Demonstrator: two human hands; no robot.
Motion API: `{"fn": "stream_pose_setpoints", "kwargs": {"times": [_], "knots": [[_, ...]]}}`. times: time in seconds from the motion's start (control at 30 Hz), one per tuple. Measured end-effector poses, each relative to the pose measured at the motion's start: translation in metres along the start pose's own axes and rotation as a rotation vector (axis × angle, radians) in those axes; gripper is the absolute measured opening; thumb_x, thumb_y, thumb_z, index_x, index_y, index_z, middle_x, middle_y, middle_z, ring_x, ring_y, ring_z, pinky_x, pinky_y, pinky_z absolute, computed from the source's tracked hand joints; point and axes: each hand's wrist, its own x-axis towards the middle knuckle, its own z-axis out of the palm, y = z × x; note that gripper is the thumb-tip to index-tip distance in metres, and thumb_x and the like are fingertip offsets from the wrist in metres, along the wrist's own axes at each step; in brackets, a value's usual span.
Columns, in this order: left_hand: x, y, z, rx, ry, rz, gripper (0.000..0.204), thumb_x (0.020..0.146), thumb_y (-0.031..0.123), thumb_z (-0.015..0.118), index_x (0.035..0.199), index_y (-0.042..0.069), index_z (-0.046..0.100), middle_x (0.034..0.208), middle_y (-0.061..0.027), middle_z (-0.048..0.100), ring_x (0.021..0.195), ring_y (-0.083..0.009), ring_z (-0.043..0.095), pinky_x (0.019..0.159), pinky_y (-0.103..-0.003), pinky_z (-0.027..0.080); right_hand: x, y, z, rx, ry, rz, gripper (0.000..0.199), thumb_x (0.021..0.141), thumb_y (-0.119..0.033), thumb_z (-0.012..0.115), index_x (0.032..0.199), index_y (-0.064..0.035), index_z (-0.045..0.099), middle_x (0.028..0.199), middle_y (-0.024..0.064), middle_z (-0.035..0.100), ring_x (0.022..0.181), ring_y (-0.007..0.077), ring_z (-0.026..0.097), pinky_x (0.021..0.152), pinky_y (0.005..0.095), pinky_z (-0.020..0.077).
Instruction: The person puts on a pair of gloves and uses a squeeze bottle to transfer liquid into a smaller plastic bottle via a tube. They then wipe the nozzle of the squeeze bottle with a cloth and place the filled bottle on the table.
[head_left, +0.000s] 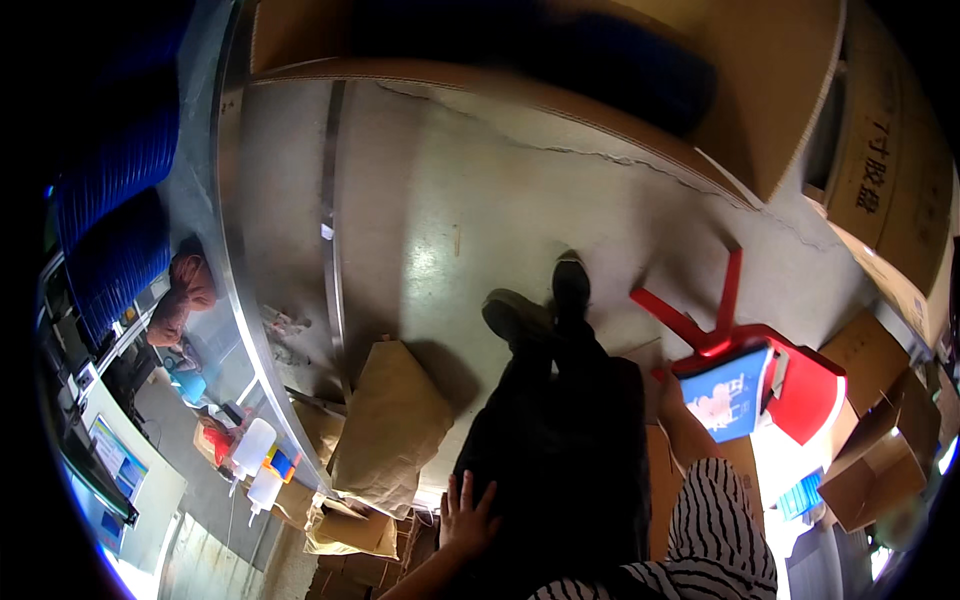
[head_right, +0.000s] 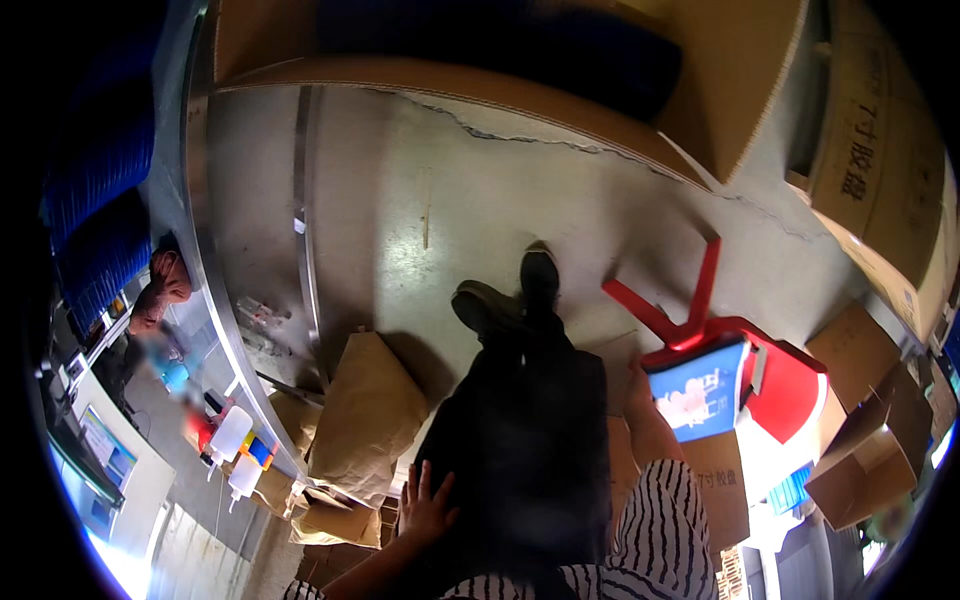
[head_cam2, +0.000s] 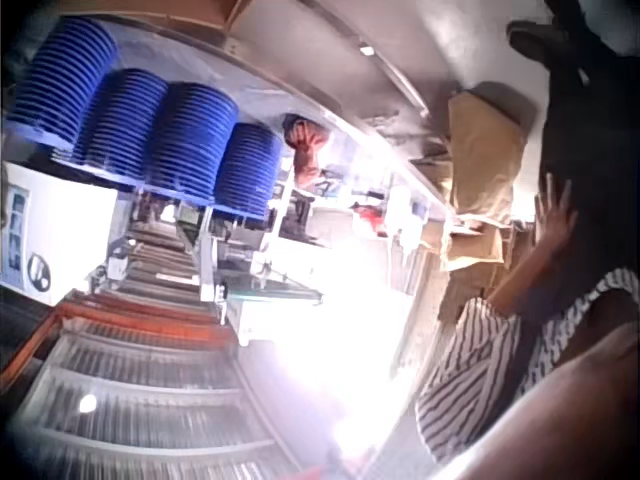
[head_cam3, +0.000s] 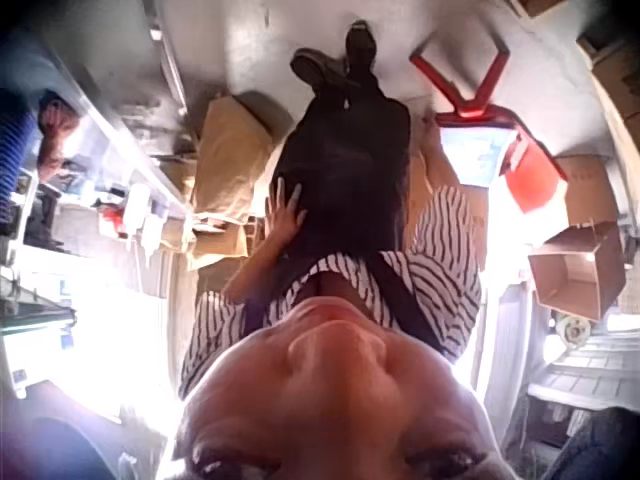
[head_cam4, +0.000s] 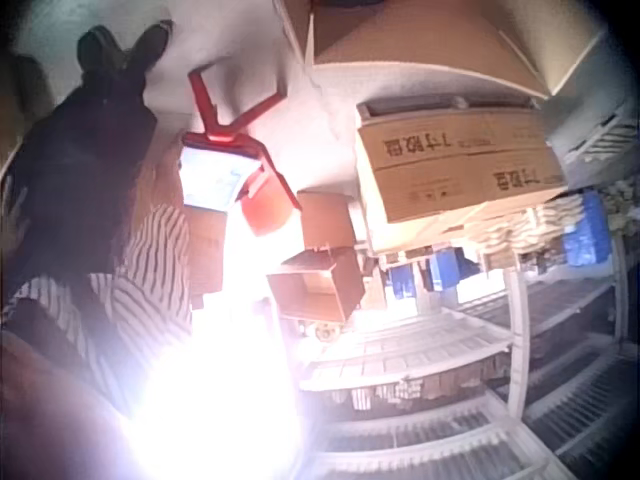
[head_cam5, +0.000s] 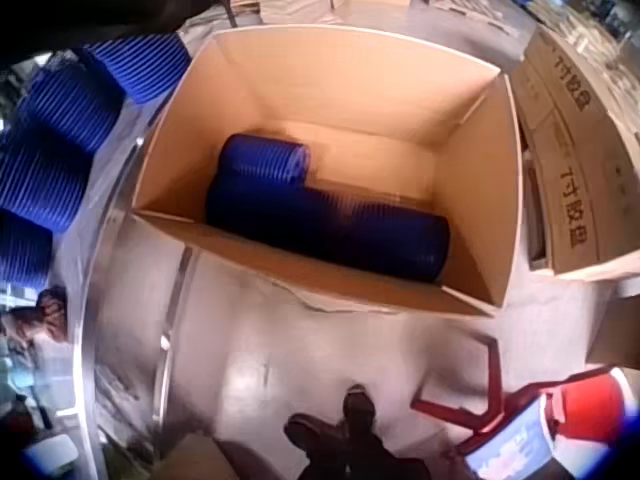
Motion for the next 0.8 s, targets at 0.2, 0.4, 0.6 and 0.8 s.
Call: {"fn": "stream_pose_setpoints", "kwargs": {"times": [0.2,0.4,0.6,0.8], "knots": [[0.000,-0.015,-0.013,-0.049,0.073,0.075,0.072,0.089,0.050,0.056,0.153,0.030,0.028,0.161,-0.0199,0.008,0.147,-0.0463,0.006,0.116,-0.059,0.018,-0.044,-0.046,0.025,-0.561,-0.036,-0.246,0.041,0.098,-0.036,0.047,0.121,-0.0050,0.059,0.103,0.0086,0.063,0.099,0.0245,0.060,0.101,0.0401,0.0375],[-0.015,-0.033,-0.048,0.009,0.216,0.027,0.074,0.088,0.048,0.059,0.152,0.027,0.030,0.161,-0.0198,0.007,0.146,-0.0467,0.007,0.115,-0.059,0.019,-0.119,-0.136,0.059,-2.185,-0.122,-1.453,0.019,0.081,-0.016,0.059,0.071,-0.0075,0.074,0.063,0.0077,0.059,0.085,0.0262,0.060,0.117,0.0637,0.0132],[-0.072,-0.107,-0.088,-0.250,0.420,0.001,0.068,0.086,0.047,0.062,0.147,0.028,0.040,0.160,-0.0148,0.018,0.144,-0.0486,0.013,0.113,-0.063,0.018,-0.148,-0.162,0.108,-2.009,0.124,-1.541,0.019,0.074,-0.017,0.064,0.080,-0.0028,0.075,0.096,0.0193,0.066,0.129,0.0434,0.043,0.116,0.0652,0.0093],[-0.067,-0.164,-0.144,0.096,0.297,0.020,0.065,0.088,0.049,0.058,0.148,0.030,0.039,0.161,-0.0068,0.018,0.146,-0.0456,0.012,0.112,-0.066,0.019,-0.161,-0.153,0.124,-2.172,0.247,-1.403,0.033,0.092,-0.029,0.052,0.090,-0.0070,0.077,0.091,0.0118,0.072,0.125,0.0398,0.050,0.110,0.0750,-0.0040]]}}
